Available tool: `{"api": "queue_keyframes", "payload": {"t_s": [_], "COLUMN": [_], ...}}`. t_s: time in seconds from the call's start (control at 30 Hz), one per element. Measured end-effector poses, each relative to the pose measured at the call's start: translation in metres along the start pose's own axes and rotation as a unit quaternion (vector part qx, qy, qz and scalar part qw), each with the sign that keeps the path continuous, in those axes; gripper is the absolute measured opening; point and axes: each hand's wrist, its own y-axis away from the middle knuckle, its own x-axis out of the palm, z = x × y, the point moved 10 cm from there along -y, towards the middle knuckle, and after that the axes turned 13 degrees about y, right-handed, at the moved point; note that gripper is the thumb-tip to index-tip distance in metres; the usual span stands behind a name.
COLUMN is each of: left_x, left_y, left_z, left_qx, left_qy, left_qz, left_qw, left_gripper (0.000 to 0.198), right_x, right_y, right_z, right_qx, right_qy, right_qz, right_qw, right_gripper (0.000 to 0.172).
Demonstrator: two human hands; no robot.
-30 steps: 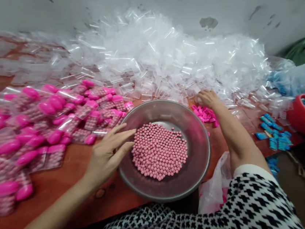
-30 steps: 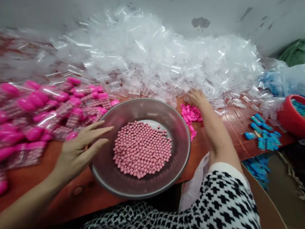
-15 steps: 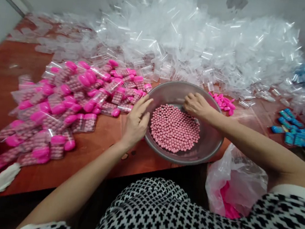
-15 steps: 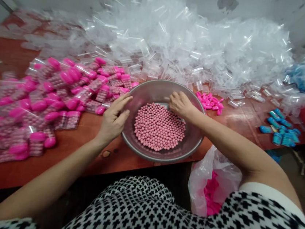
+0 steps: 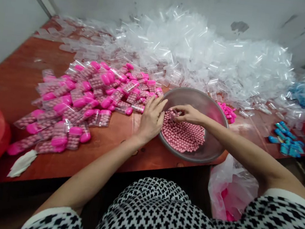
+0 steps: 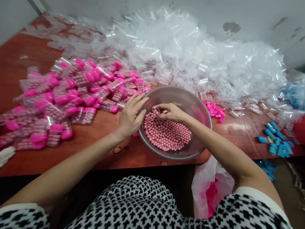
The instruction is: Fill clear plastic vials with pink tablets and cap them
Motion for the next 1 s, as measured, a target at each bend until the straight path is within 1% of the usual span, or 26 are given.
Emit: {"api": "queue_keyframes", "payload": {"t_s": [0.03, 0.1, 0.17, 0.23, 0.33, 0.4, 0.43, 0.5, 0.57, 0.63, 0.67, 0.7, 0.77, 0.83, 0.87, 0.9, 0.93, 1.0], "left_x": [0.000, 0.006, 0.020, 0.040, 0.068, 0.081, 0.085, 0.090, 0.091, 0.088, 0.086, 0.083, 0.081, 0.080, 0.081, 0.081, 0.081, 0.080], "left_y": [-0.003, -0.009, -0.013, -0.014, -0.010, -0.009, -0.009, -0.009, -0.009, -0.008, -0.007, -0.005, -0.001, 0.003, 0.004, 0.005, 0.005, 0.006], "left_z": [-0.008, -0.019, -0.021, -0.016, -0.009, -0.008, -0.008, -0.010, -0.011, -0.008, -0.006, -0.002, 0.005, 0.010, 0.011, 0.011, 0.012, 0.014], "left_qx": [0.008, 0.002, -0.047, -0.120, -0.205, -0.238, -0.249, -0.262, -0.272, -0.289, -0.300, -0.312, -0.338, -0.355, -0.360, -0.363, -0.366, -0.374], "left_qy": [-0.001, 0.033, 0.105, 0.192, 0.324, 0.383, 0.399, 0.407, 0.404, 0.400, 0.399, 0.399, 0.399, 0.398, 0.397, 0.395, 0.393, 0.387], "left_qz": [0.005, 0.032, 0.076, 0.111, 0.140, 0.155, 0.163, 0.177, 0.178, 0.160, 0.145, 0.129, 0.112, 0.112, 0.115, 0.119, 0.121, 0.119], "left_qw": [1.000, 0.999, 0.990, 0.968, 0.913, 0.879, 0.868, 0.857, 0.855, 0.855, 0.854, 0.852, 0.845, 0.838, 0.836, 0.835, 0.835, 0.835], "left_gripper": [0.041, 0.041, 0.041, 0.042, 0.044, 0.044, 0.045, 0.045, 0.046, 0.048, 0.048, 0.049, 0.050, 0.050, 0.050, 0.049, 0.049, 0.048], "right_x": [-0.006, -0.014, -0.019, -0.021, -0.027, -0.034, -0.039, -0.046, -0.049, -0.050, -0.053, -0.059, -0.079, -0.104, -0.114, -0.122, -0.126, -0.124], "right_y": [0.009, 0.026, 0.042, 0.055, 0.071, 0.079, 0.083, 0.090, 0.096, 0.105, 0.110, 0.118, 0.141, 0.175, 0.194, 0.210, 0.222, 0.232], "right_z": [0.000, 0.002, 0.004, 0.004, -0.002, -0.006, -0.006, -0.002, 0.006, 0.010, 0.007, -0.001, -0.031, -0.078, -0.104, -0.128, -0.150, -0.182], "right_qx": [0.014, 0.031, 0.036, 0.036, 0.032, 0.016, 0.002, -0.030, -0.057, -0.067, -0.062, -0.047, 0.011, 0.100, 0.153, 0.212, 0.272, 0.356], "right_qy": [-0.089, -0.229, -0.306, -0.333, -0.323, -0.299, -0.274, -0.205, -0.140, -0.113, -0.111, -0.112, -0.118, -0.110, -0.092, -0.059, -0.005, 0.114], "right_qz": [-0.013, -0.043, -0.077, -0.107, -0.141, -0.161, -0.170, -0.184, -0.192, -0.207, -0.225, -0.252, -0.334, -0.423, -0.453, -0.465, -0.449, -0.360], "right_qw": [0.996, 0.972, 0.948, 0.936, 0.935, 0.941, 0.946, 0.961, 0.970, 0.970, 0.966, 0.960, 0.935, 0.894, 0.873, 0.857, 0.851, 0.855], "right_gripper": [0.042, 0.042, 0.040, 0.037, 0.040, 0.044, 0.045, 0.043, 0.038, 0.034, 0.032, 0.031, 0.029, 0.027, 0.026, 0.024, 0.022, 0.022]}}
